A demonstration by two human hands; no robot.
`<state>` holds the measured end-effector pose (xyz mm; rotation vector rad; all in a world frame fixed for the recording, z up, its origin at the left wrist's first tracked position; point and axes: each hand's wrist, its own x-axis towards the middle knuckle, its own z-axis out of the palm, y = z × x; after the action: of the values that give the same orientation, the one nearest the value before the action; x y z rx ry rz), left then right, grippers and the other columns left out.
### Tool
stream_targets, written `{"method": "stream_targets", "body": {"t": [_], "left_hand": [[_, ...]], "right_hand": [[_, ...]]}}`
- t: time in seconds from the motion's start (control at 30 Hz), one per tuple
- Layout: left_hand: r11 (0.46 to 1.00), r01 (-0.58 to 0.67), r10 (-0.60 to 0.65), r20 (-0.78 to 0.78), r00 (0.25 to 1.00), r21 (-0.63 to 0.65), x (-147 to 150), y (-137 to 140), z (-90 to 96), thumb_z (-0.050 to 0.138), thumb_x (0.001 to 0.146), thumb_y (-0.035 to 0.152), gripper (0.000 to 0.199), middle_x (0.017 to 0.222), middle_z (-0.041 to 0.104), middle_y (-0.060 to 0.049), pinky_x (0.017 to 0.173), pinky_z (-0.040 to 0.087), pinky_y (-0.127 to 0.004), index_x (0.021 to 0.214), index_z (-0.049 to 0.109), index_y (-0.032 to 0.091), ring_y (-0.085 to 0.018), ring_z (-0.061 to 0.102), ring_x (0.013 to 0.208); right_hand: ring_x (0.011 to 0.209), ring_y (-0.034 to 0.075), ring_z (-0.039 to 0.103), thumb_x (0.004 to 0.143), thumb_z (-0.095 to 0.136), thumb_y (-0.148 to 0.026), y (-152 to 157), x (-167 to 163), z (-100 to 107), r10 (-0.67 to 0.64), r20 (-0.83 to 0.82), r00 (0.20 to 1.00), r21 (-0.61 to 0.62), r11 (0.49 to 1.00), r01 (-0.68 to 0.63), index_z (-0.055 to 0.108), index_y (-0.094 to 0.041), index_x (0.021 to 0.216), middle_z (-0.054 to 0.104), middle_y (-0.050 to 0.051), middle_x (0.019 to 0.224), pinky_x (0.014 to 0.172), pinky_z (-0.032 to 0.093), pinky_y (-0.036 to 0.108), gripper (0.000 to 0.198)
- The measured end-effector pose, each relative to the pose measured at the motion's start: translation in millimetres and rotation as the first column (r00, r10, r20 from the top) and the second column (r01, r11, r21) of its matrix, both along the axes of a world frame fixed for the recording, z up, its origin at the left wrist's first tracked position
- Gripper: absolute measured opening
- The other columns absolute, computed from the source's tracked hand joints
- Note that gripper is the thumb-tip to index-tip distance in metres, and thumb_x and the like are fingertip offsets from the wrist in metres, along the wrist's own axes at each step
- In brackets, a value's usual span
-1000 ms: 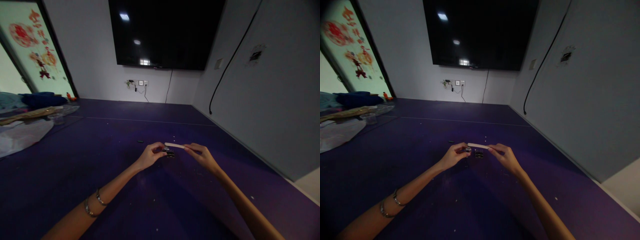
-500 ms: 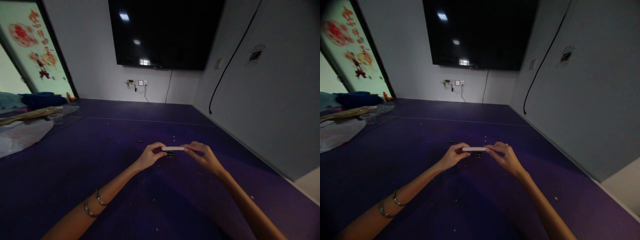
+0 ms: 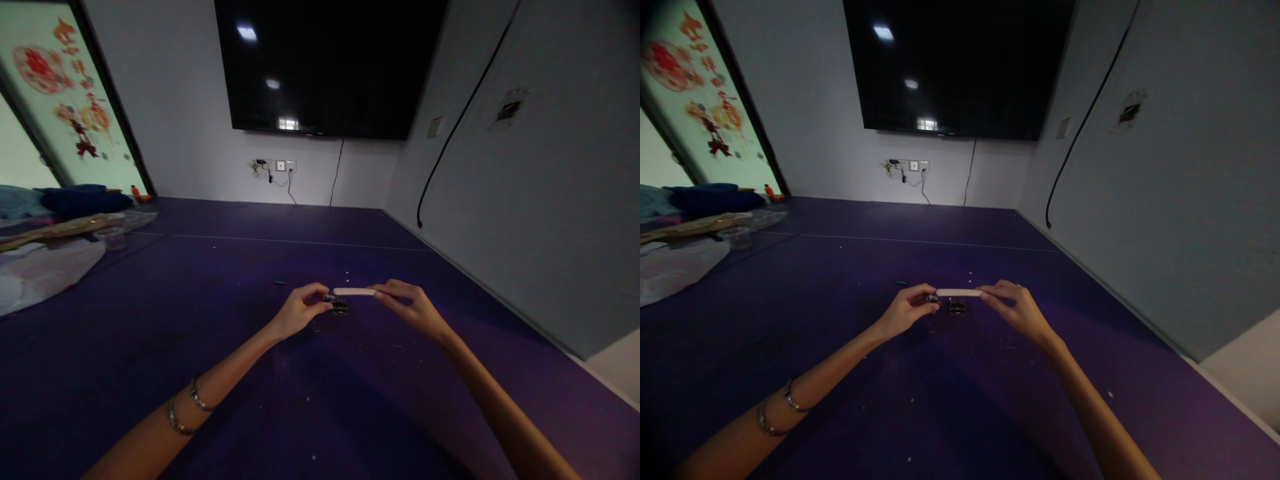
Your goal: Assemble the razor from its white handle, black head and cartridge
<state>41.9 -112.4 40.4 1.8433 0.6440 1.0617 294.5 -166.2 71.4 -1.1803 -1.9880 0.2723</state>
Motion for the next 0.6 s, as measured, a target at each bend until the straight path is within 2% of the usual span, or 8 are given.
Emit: {"method": "stream_targets", "body": {"t": [0.23, 0.4, 0.5, 0.6], "left_hand": [[1.0, 0.014, -0.014, 0.056, 0.998, -0.014, 1.7, 1.4, -1.0, 0.067, 0.07, 0.022, 0.012, 0.075, 0.059, 0.001, 0.071, 0.042, -0.025, 0.08, 0.061, 0.016, -0.012, 0.054, 0.072], [0.998, 0.024, -0.017, 0.107, 0.994, -0.065, 0.7, 2.0, 2.0, 0.067, 0.071, 0.024, 0.014, 0.072, 0.06, 0.0, 0.068, 0.044, -0.027, 0.079, 0.059, 0.015, -0.011, 0.056, 0.065], [0.995, -0.02, 0.031, 0.121, 0.992, -0.094, -0.1, 2.3, 1.5, 0.068, 0.069, 0.026, 0.018, 0.07, 0.058, 0.0, 0.065, 0.046, -0.026, 0.08, 0.058, 0.015, -0.012, 0.058, 0.064], [0.986, -0.014, 0.041, 0.158, 0.987, -0.168, 0.9, 1.8, -2.5, 0.065, 0.072, 0.031, 0.022, 0.071, 0.058, 0.0, 0.053, 0.046, -0.023, 0.082, 0.054, 0.015, -0.01, 0.058, 0.056]], "right_hand": [[0.073, 0.016, 0.056, 0.084, 0.054, -0.037, 0.0, 0.0, -1.1, 0.037, -0.016, 0.999, -0.023, 0.999, -0.037, 0.069, -0.021, 0.101, 0.064, 0.006, 0.081, 0.067, 0.043, 0.029, 0.028], [0.07, 0.017, 0.056, 0.082, 0.053, -0.041, 8.1, 10.4, -11.6, -0.041, -0.041, 0.998, -0.028, 0.999, 0.04, 0.069, -0.02, 0.1, 0.064, 0.005, 0.077, 0.064, 0.043, 0.028, 0.031], [0.074, 0.018, 0.058, 0.081, 0.055, -0.041, 12.6, 13.9, -16.9, -0.091, -0.134, 0.987, -0.043, 0.995, 0.086, 0.069, -0.019, 0.097, 0.065, 0.006, 0.08, 0.065, 0.043, 0.029, 0.031], [0.073, 0.017, 0.057, 0.078, 0.057, -0.042, 13.8, 3.8, -19.5, -0.152, -0.308, 0.939, -0.078, 0.988, 0.135, 0.068, -0.018, 0.09, 0.064, 0.006, 0.08, 0.064, 0.044, 0.028, 0.029]]}}
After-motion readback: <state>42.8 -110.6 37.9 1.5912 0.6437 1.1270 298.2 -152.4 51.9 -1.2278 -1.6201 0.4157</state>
